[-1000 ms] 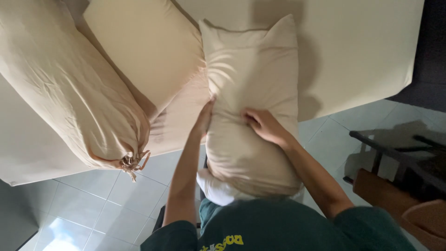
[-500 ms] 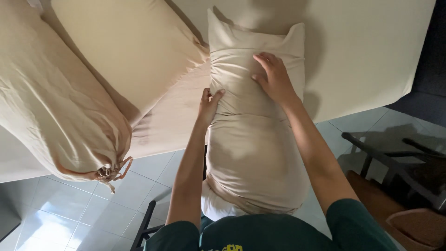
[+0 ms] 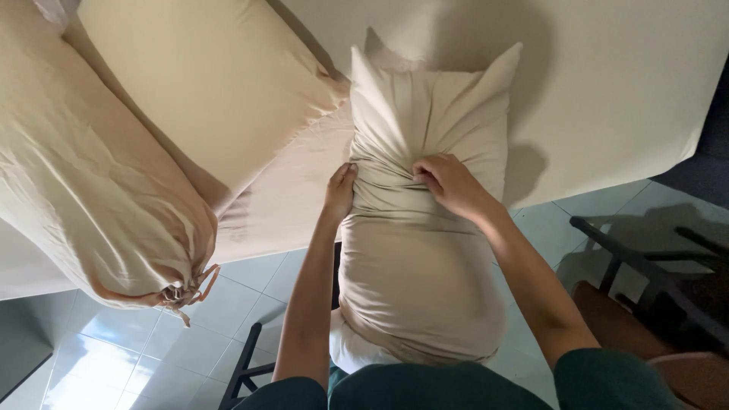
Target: The person inserts a white pillow into a beige pillowcase on a bed. They align the corners, push the pillow inside, and smooth the fabric to fit the case properly.
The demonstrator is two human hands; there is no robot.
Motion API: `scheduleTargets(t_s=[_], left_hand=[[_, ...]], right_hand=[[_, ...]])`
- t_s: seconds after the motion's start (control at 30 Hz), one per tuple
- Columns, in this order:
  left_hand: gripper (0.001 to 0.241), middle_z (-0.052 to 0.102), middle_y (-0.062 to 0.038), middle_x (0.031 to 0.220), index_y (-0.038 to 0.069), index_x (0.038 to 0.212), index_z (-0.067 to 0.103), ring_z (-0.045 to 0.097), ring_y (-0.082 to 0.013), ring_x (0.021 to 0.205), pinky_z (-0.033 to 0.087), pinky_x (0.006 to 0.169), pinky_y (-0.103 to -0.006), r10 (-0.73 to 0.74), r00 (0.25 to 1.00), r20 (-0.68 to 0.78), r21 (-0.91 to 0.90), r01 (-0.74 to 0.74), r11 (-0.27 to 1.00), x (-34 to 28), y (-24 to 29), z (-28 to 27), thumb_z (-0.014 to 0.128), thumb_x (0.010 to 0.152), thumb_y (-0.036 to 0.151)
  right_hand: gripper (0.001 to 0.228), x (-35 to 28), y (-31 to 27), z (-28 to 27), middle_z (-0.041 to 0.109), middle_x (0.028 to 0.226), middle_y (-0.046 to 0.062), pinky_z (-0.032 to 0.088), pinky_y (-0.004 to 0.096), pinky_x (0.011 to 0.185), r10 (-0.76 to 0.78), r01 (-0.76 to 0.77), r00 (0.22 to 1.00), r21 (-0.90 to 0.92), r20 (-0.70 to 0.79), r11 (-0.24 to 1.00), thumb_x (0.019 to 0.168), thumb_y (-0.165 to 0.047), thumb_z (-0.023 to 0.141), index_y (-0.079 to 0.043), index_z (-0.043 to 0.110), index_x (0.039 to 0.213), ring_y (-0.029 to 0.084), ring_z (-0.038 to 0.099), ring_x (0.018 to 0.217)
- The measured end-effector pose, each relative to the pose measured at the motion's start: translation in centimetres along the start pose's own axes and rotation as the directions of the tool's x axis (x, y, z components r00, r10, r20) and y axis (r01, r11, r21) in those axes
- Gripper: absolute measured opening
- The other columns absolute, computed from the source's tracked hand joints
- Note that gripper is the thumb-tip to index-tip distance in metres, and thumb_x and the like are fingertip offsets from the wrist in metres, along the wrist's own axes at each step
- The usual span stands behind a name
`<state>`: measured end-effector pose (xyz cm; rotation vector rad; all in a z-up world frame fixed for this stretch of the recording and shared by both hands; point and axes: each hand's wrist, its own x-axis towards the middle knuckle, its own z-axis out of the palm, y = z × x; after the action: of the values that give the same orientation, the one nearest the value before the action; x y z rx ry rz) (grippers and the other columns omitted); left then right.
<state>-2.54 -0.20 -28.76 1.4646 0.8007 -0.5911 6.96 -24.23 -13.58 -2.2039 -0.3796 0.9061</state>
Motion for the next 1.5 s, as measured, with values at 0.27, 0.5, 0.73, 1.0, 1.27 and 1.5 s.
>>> scheduleTargets(t_s=[0.27,0.5,0.73,1.0,1.27,1.5], left_hand=[[0.027,0.047,-0.001,0.066,0.016,0.087,0.064,0.046,-0.0159,0.067,0.042,0.063,-0.0347,0.208,0.963,0.173,0.222,-0.244,0.944,-6.0,2.8,-0.6,0.061,0.106,0.036],[0.043,0.066,-0.003,0.08,0.015,0.079,0.068,0.063,-0.0196,0.083,0.048,0.083,-0.0331,0.443,0.889,0.114,0.044,-0.45,0.892,4.0,-1.9,-0.5,0.037,0.107,0.026],[0.03,0.078,-0.01,0.092,0.015,0.107,0.081,0.072,-0.0207,0.088,0.058,0.08,-0.0341,0.052,0.997,-0.058,-0.482,-0.074,0.873,10.4,8.8,6.4,0.082,0.09,0.039],[0.063,0.056,-0.029,0.146,0.003,0.137,0.062,0.055,-0.0403,0.13,0.045,0.108,-0.0465,-0.207,0.965,0.158,-0.569,0.26,0.78,7.8,12.3,5.8,0.061,0.087,0.04],[0.067,0.065,-0.022,0.134,-0.003,0.138,0.06,0.065,-0.0282,0.114,0.056,0.096,-0.035,-0.223,0.968,0.119,-0.483,0.252,0.838,8.2,11.5,6.1,0.061,0.087,0.04],[0.029,0.077,-0.015,0.101,-0.004,0.118,0.072,0.071,-0.0151,0.08,0.064,0.075,-0.025,0.01,0.976,0.219,-0.389,0.078,0.918,9.4,13.4,7.7,0.058,0.099,0.013]], right_hand=[[0.025,4.9,1.0,0.7,0.064,0.117,-0.001,0.042,0.048,0.095,-0.253,0.184,0.95,-0.33,-0.182,0.926,0.096,-0.04,0.073,-0.024,0.069,0.115,0.029,0.061,0.113],[0.017,3.8,0.2,2.6,0.075,0.092,0.008,0.04,0.045,0.093,-0.189,0.184,0.982,-0.167,-0.017,0.969,0.101,-0.027,0.065,-0.013,0.073,0.096,0.029,0.068,0.099],[0.015,3.4,-1.8,0.2,0.071,0.086,0.007,0.043,0.047,0.085,-0.191,0.177,0.967,-0.094,-0.169,0.98,0.102,-0.027,0.066,-0.014,0.072,0.101,0.031,0.066,0.09],[0.01,9.3,-1.3,1.0,0.063,0.091,0.003,0.043,0.034,0.082,-0.299,-0.096,0.773,-0.569,-0.559,0.817,0.086,-0.009,0.083,-0.007,0.075,0.091,0.019,0.056,0.086],[0.005,5.9,-1.5,-0.9,0.069,0.097,0.011,0.046,0.038,0.093,-0.291,0.231,0.934,-0.273,-0.205,0.934,0.099,-0.007,0.066,-0.002,0.065,0.097,0.025,0.062,0.094],[0.049,4.9,-3.4,-5.3,0.066,0.111,0.011,0.056,0.029,0.083,-0.191,0.193,0.927,-0.024,-0.322,0.981,0.094,-0.035,0.08,-0.004,0.07,0.13,0.018,0.066,0.089]])
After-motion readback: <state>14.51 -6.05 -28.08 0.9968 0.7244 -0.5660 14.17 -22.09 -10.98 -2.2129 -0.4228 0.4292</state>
